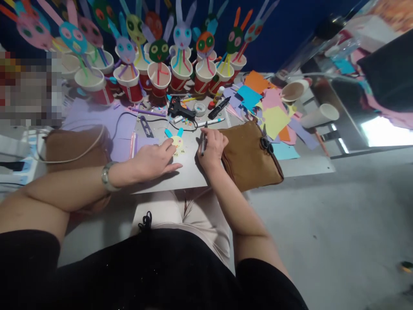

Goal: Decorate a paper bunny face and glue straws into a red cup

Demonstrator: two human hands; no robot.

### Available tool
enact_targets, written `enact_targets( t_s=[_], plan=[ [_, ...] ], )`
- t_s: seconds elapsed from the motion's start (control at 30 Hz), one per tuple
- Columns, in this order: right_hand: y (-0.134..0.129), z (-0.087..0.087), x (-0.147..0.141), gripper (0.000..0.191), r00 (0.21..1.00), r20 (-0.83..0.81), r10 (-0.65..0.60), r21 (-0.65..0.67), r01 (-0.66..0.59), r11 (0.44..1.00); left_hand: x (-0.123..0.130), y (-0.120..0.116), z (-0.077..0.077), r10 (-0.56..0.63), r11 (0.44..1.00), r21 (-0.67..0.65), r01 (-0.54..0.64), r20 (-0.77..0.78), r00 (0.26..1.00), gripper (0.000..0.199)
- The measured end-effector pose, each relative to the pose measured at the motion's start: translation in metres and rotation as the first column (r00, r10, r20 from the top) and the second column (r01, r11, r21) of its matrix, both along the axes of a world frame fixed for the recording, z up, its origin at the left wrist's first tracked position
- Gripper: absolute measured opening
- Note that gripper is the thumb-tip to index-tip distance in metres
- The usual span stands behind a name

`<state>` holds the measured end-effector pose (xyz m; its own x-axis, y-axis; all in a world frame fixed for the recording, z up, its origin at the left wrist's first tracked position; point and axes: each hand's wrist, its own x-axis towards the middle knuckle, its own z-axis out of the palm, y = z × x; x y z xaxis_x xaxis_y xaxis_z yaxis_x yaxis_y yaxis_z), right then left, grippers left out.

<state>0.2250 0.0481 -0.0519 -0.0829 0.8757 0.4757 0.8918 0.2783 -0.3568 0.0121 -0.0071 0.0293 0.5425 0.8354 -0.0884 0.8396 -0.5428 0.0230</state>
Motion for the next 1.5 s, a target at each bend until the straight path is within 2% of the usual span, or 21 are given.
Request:
enact_targets(
  t_s=[0.1,0.2,0.27,0.33,0.43,0.5,0.57,0.6,0.7,0.9,1.03,1.17,1.27,1.4,1.5],
  plan=[
    [0.001,-0.001,-0.002,0.047,0.995,0.073,-0.068,-0.076,0.073,0.994,0.003,-0.009,0.009,-0.119,0.992,0.037,0.118,0.036,0.992,0.045],
    [0.002,0.000,-0.004,0.048,0.991,0.082,-0.105,-0.121,0.114,0.986,0.007,-0.032,0.026,-0.259,0.965,0.042,0.258,0.012,0.966,0.036],
    [0.002,0.001,-0.006,0.048,0.992,0.075,-0.104,-0.149,0.114,0.982,0.006,-0.049,0.040,-0.276,0.961,0.021,0.276,-0.013,0.961,0.035],
    [0.001,0.003,-0.008,0.049,0.993,0.063,-0.101,-0.169,0.110,0.979,0.000,-0.062,0.051,-0.198,0.980,-0.022,0.197,-0.034,0.980,0.037],
    [0.000,0.007,-0.011,0.050,0.994,0.048,-0.097,-0.199,0.105,0.974,-0.021,-0.064,0.058,0.066,0.993,-0.091,-0.073,-0.076,0.995,0.039],
    [-0.001,0.009,-0.013,0.050,0.995,0.038,-0.096,-0.220,0.102,0.970,-0.041,-0.056,0.055,0.282,0.951,-0.104,-0.293,-0.102,0.954,0.039],
    [-0.001,0.012,-0.016,0.049,0.995,0.024,-0.094,-0.235,0.097,0.967,-0.059,-0.044,0.047,0.491,0.865,-0.068,-0.498,-0.097,0.866,0.041],
    [-0.001,0.013,-0.017,0.049,0.996,0.017,-0.093,-0.241,0.094,0.966,-0.065,-0.038,0.042,0.546,0.834,-0.034,-0.550,-0.083,0.833,0.043],
    [-0.002,0.014,-0.019,0.049,0.996,0.011,-0.090,-0.257,0.090,0.962,-0.073,-0.024,0.026,0.611,0.792,0.068,-0.607,-0.057,0.790,0.048],
    [-0.003,0.014,-0.017,0.053,0.997,0.007,-0.077,-0.247,0.076,0.966,-0.061,-0.014,0.005,0.666,0.746,0.024,-0.666,-0.030,0.745,0.049],
    [-0.002,0.013,-0.018,0.049,0.997,-0.036,-0.071,-0.220,0.061,0.974,-0.063,-0.014,0.000,0.686,0.727,0.025,-0.686,-0.016,0.727,0.047],
    [-0.006,0.017,-0.019,0.044,0.995,-0.069,-0.068,-0.204,0.053,0.978,-0.068,-0.018,0.000,0.680,0.732,0.035,-0.681,0.025,0.733,0.046],
    [-0.017,0.021,-0.019,0.042,0.992,-0.123,0.008,-0.147,-0.026,0.989,-0.070,-0.019,0.001,0.686,0.724,0.058,-0.688,0.049,0.726,0.055],
    [-0.024,0.030,-0.012,0.039,0.978,-0.111,0.175,-0.048,-0.181,0.982,-0.074,-0.015,-0.001,0.678,0.729,0.070,-0.680,0.053,0.733,0.048],
    [-0.016,0.042,0.007,0.037,0.977,-0.067,0.200,-0.006,-0.201,0.980,-0.076,-0.012,-0.005,0.685,0.722,0.092,-0.686,0.053,0.727,0.050]
  ],
)
